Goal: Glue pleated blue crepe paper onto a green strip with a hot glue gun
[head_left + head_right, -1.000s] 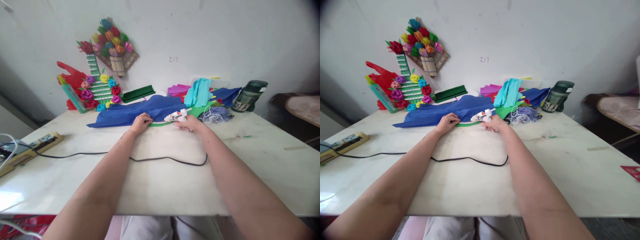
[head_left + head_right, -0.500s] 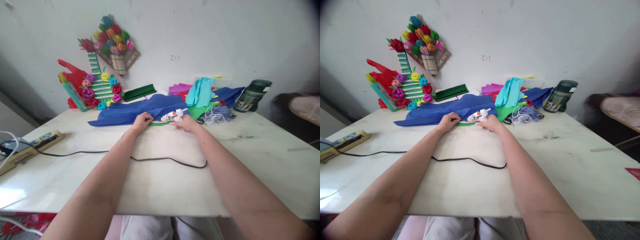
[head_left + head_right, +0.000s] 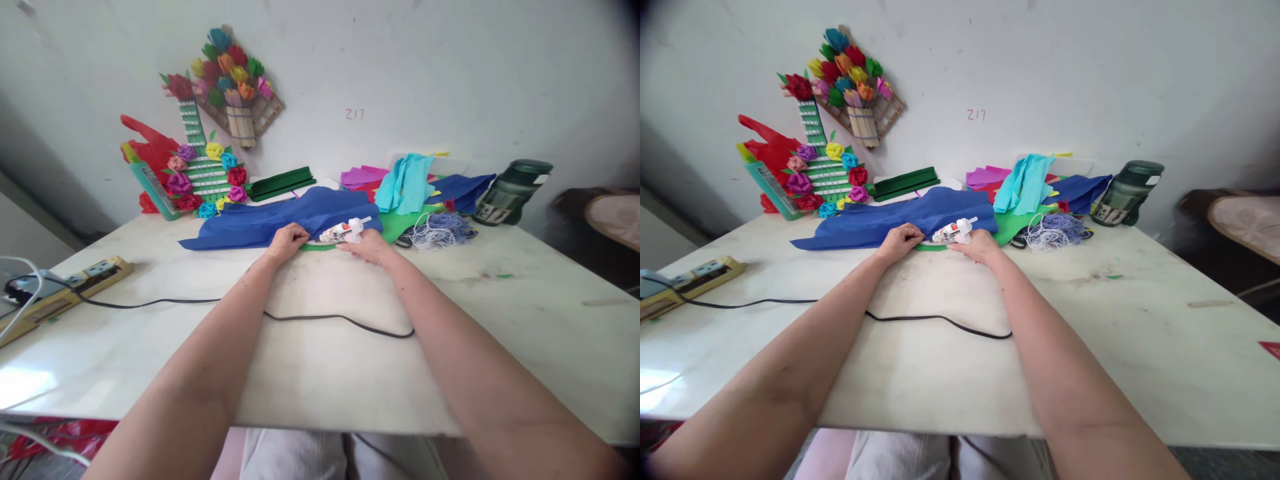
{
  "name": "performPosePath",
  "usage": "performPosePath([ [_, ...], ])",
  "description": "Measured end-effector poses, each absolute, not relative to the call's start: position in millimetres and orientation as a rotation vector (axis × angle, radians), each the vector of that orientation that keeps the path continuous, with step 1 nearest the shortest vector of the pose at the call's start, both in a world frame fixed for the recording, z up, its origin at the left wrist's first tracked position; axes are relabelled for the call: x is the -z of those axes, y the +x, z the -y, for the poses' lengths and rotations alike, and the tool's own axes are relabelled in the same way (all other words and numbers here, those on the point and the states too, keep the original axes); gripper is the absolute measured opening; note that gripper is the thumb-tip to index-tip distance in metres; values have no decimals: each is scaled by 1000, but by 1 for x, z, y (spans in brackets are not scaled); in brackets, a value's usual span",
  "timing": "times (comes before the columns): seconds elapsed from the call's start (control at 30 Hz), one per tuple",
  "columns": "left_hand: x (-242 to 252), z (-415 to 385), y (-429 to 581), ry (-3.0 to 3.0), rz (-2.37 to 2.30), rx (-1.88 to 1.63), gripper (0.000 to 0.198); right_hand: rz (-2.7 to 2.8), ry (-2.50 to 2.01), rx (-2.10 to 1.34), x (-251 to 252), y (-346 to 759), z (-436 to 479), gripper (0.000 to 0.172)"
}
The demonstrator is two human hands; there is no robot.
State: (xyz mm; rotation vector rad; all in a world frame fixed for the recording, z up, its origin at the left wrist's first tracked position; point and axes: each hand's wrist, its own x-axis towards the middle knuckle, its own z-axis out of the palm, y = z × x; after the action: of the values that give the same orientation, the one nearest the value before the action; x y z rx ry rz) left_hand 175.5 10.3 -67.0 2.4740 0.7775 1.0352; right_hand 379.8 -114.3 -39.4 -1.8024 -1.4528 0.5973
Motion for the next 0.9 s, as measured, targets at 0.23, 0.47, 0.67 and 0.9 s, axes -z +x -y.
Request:
performPosePath([
  [0.23, 67, -10, 176, 2474, -772, -1047, 12, 1513, -1871, -524, 38, 379, 113, 32],
  [0.47, 68, -11, 176, 2469, -787, -1050, 11, 1537, -1885, -461, 42, 380, 110, 33],
  [0.67, 68, -11, 176, 2462, -818, -1037, 11, 1535, -1912, -456, 41, 380, 110, 35],
  [0.9, 68, -10, 177, 2458, -846, -1023, 11, 1518, -1942, -483, 36, 381, 116, 32],
])
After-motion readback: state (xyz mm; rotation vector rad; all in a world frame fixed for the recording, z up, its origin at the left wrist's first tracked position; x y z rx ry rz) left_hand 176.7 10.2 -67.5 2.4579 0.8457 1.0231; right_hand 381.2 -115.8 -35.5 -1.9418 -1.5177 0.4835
